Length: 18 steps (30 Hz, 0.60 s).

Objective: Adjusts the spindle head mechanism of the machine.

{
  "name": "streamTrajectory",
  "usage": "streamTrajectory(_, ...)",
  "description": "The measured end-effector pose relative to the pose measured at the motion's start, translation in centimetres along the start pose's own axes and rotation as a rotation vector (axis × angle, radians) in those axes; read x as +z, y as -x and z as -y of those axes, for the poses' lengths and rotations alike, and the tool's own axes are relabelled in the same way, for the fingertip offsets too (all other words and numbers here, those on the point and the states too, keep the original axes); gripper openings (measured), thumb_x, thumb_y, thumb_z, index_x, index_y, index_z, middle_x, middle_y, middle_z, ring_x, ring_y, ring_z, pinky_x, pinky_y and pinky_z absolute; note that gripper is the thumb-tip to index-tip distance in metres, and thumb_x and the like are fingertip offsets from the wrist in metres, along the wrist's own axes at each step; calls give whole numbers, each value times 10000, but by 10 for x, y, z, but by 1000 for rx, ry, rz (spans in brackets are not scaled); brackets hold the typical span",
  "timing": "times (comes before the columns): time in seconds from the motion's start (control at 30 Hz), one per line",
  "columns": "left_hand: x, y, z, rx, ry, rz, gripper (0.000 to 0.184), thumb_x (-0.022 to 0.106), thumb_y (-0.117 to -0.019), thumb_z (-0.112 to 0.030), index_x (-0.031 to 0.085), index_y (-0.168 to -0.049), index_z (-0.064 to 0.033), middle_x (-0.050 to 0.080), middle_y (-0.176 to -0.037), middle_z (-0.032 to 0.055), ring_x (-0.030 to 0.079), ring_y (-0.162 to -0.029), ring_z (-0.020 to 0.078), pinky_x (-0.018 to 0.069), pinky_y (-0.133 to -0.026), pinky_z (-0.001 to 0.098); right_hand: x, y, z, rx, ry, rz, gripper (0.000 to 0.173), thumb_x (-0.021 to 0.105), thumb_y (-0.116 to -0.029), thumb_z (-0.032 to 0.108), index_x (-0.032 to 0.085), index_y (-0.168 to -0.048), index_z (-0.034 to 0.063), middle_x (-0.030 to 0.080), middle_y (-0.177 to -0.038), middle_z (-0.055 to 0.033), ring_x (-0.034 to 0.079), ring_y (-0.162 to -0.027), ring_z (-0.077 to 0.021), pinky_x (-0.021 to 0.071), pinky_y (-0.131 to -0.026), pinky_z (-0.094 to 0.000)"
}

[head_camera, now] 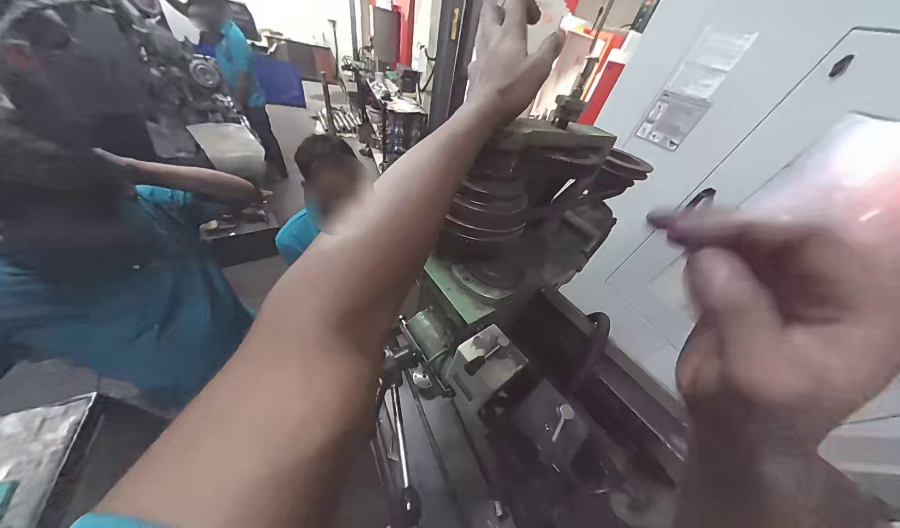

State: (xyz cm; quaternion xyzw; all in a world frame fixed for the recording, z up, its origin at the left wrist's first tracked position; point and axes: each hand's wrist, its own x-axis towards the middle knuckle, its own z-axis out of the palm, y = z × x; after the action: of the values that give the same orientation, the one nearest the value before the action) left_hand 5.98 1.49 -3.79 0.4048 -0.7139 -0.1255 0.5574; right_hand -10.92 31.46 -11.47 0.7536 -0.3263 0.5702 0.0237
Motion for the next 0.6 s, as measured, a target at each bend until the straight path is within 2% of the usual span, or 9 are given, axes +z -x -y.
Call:
streamTrajectory(0.07, -4, 11, 1, 58, 27, -16, 522, 595, -976, -443, 598, -1349, -77, 482, -1457, 218, 510, -1329, 327, 462, -1074, 498, 22, 65, 30, 41, -47, 38, 199, 593, -1023, 289, 710, -1073, 137, 737, -1085, 20, 700, -1033, -109, 608, -877, -293)
streamTrajectory(0.13, -15, 39, -2, 115, 24, -49, 519, 576, -975, -437, 589, -1346, -74, 492, -1429, 212, 506, -1325, 320, 457, -1079, 479, 52, 130, 52, 117, -142, 151, 189, 564, -1036, 271, 701, -1034, 140, 746, -1045, 3, 694, -1035, -117, 584, -917, -296)
streamTrajectory(0.2, -37, 93, -4, 152, 26, -106, 497, 594, -951, -379, 601, -1329, -56, 537, -1379, 190, 544, -1273, 277, 477, -1053, 422, 90, 188, 61, 207, -156, 240, 219, 561, -1017, 254, 716, -1029, 101, 755, -1028, -23, 689, -1031, -133, 563, -947, -306)
streamTrajectory(0.27, -65, 168, 9, 173, 103, -140, 432, 625, -947, -274, 610, -1283, -3, 604, -1277, 163, 619, -1132, 199, 534, -953, 333, 130, 237, 63, 390, 31, 303, 283, 623, -912, 268, 759, -1050, 63, 758, -1023, -59, 692, -1010, -174, 562, -926, -327)
streamTrajectory(0.3, -79, 214, 23, 164, 182, -151, 403, 622, -951, -217, 598, -1264, 36, 630, -1221, 155, 642, -1054, 171, 558, -889, 307, 147, 256, 66, 522, 157, 380, 362, 655, -844, 283, 761, -1099, 48, 749, -1075, -105, 690, -1038, -236, 549, -925, -388)
streamTrajectory(0.33, -94, 256, 40, 148, 274, -164, 383, 610, -955, -160, 570, -1258, 70, 644, -1168, 147, 657, -960, 159, 583, -806, 303, 162, 268, 64, 668, 209, 510, 452, 695, -830, 266, 728, -1229, 57, 699, -1253, -143, 644, -1180, -311, 521, -1007, -477)
streamTrajectory(0.37, -110, 296, 57, 97, 358, -175, 363, 591, -955, -113, 533, -1254, 83, 657, -1106, 130, 662, -883, 158, 590, -738, 316, 176, 274, 56, 757, 258, 621, 506, 717, -844, 288, 693, -1307, 85, 626, -1388, -158, 582, -1279, -363, 486, -1056, -535)
streamTrajectory(0.47, -156, 435, 102, -269, 404, -212, 338, 544, -980, -81, 483, -1283, 54, 661, -984, 63, 662, -818, 143, 595, -734, 338, 201, 299, 39, 873, 330, 829, 580, 696, -911, 346, 605, -1430, 103, 520, -1501, -218, 502, -1348, -465, 429, -1075, -640)
streamTrajectory(0.6, -202, 572, 130, -768, 209, -215, 387, 545, -1018, -199, 492, -1374, -58, 669, -1035, 55, 658, -808, 125, 579, -708, 302, 218, 310, 24, 853, 305, 786, 527, 630, -966, 234, 538, -1472, 118, 696, -1220, -198, 697, -1047, -385, 550, -891, -614)
